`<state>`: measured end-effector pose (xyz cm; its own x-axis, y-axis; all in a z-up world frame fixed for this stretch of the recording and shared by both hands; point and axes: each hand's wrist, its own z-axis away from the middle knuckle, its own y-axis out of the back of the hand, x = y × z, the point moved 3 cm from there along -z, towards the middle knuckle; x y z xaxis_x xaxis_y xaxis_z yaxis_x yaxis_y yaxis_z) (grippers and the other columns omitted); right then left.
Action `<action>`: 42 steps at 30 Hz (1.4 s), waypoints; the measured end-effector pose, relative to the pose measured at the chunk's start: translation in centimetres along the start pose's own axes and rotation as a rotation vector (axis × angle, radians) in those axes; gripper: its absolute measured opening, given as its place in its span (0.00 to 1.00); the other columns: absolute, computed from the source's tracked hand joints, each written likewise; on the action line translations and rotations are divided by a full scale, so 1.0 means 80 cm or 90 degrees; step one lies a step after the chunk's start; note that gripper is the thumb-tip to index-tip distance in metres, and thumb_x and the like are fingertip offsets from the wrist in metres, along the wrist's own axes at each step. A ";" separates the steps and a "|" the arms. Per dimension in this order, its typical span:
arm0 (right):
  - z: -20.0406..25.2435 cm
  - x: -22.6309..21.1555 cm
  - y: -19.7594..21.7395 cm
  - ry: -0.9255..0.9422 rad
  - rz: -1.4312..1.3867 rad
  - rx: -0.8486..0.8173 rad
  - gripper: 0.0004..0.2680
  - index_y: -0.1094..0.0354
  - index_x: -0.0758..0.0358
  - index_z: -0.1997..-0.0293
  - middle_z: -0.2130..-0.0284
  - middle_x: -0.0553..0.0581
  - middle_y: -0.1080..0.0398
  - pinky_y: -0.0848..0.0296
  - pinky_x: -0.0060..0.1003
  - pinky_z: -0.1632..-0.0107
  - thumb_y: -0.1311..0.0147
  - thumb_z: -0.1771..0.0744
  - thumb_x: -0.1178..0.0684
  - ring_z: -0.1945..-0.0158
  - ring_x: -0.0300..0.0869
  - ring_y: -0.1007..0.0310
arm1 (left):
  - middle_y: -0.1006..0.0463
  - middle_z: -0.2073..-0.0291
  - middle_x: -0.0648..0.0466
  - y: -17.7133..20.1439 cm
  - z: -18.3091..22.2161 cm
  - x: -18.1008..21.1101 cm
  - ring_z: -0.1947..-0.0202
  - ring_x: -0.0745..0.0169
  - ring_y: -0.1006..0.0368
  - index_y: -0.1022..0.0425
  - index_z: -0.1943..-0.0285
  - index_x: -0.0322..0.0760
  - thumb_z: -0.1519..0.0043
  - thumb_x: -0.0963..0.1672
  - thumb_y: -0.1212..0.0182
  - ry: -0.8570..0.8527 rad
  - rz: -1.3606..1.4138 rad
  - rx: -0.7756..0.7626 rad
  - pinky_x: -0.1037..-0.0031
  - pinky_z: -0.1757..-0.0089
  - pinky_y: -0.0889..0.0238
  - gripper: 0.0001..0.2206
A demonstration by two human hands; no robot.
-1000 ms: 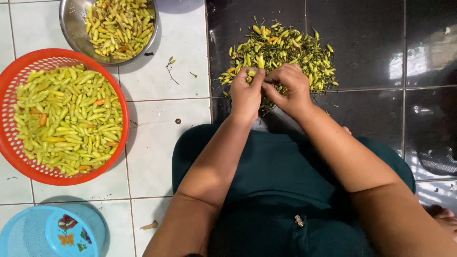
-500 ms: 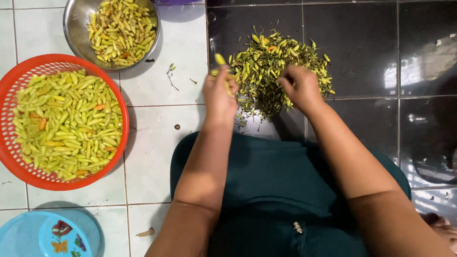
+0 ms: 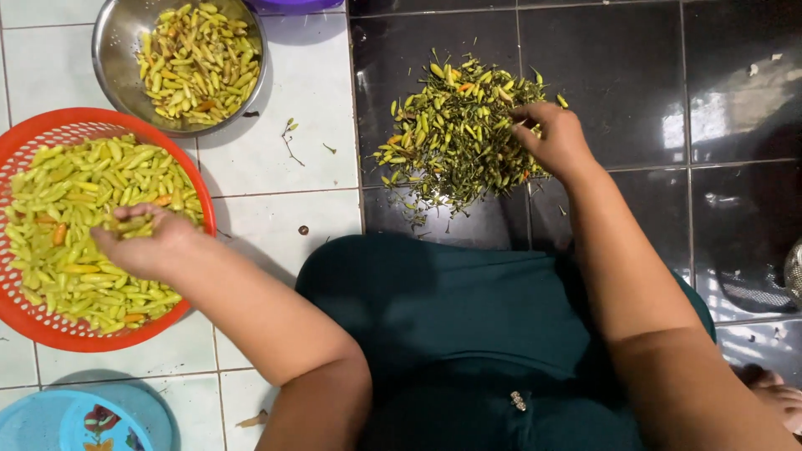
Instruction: Removing stems from small green chili peppers and placing them in a basket.
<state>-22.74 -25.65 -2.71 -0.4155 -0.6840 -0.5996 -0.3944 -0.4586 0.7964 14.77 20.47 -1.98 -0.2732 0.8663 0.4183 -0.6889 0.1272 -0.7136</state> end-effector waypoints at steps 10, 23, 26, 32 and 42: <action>0.004 0.066 0.011 -0.065 -0.058 0.039 0.07 0.23 0.62 0.44 0.59 0.63 0.23 0.26 0.46 0.52 0.38 0.29 0.58 0.53 0.58 0.23 | 0.33 0.47 0.38 0.011 -0.017 0.049 0.53 0.47 0.32 0.39 0.33 0.29 0.35 0.46 0.52 -0.085 -0.030 -0.053 0.64 0.54 0.41 0.22; 0.034 0.033 -0.134 -0.349 0.169 -0.100 0.38 0.63 0.52 0.19 0.23 0.68 0.71 0.55 0.77 0.32 0.41 0.34 0.32 0.22 0.66 0.74 | 0.39 0.27 0.33 -0.014 0.002 0.031 0.30 0.34 0.38 0.43 0.22 0.32 0.35 0.54 0.63 -0.147 -0.025 -0.162 0.51 0.33 0.51 0.33; 0.035 0.001 -0.163 -0.254 0.253 -0.164 0.37 0.67 0.44 0.19 0.23 0.68 0.78 0.62 0.75 0.30 0.47 0.34 0.29 0.23 0.65 0.81 | 0.36 0.27 0.31 -0.015 0.011 0.019 0.30 0.30 0.36 0.42 0.23 0.31 0.35 0.54 0.63 -0.130 -0.036 -0.164 0.49 0.32 0.48 0.34; 0.038 0.019 -0.157 -0.189 0.379 -0.238 0.31 0.70 0.37 0.19 0.22 0.60 0.78 0.69 0.77 0.31 0.71 0.32 0.24 0.23 0.58 0.86 | 0.38 0.26 0.36 -0.019 0.044 0.010 0.31 0.34 0.34 0.51 0.19 0.39 0.38 0.54 0.63 -0.153 -0.094 -0.128 0.51 0.34 0.43 0.36; 0.048 0.046 -0.142 -0.255 0.359 -0.160 0.31 0.55 0.47 0.22 0.23 0.61 0.60 0.65 0.80 0.32 0.47 0.36 0.46 0.22 0.66 0.65 | 0.91 0.20 0.48 -0.001 0.140 -0.074 0.22 0.49 0.98 0.67 0.19 0.54 0.41 0.63 0.62 -0.101 -0.486 -0.390 0.41 0.31 0.85 0.42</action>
<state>-22.96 -20.82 -14.25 -0.7862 -0.6168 -0.0384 0.1475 -0.2477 0.9575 8.89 9.89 1.89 -0.0188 0.3791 0.9252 -0.2641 0.8906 -0.3703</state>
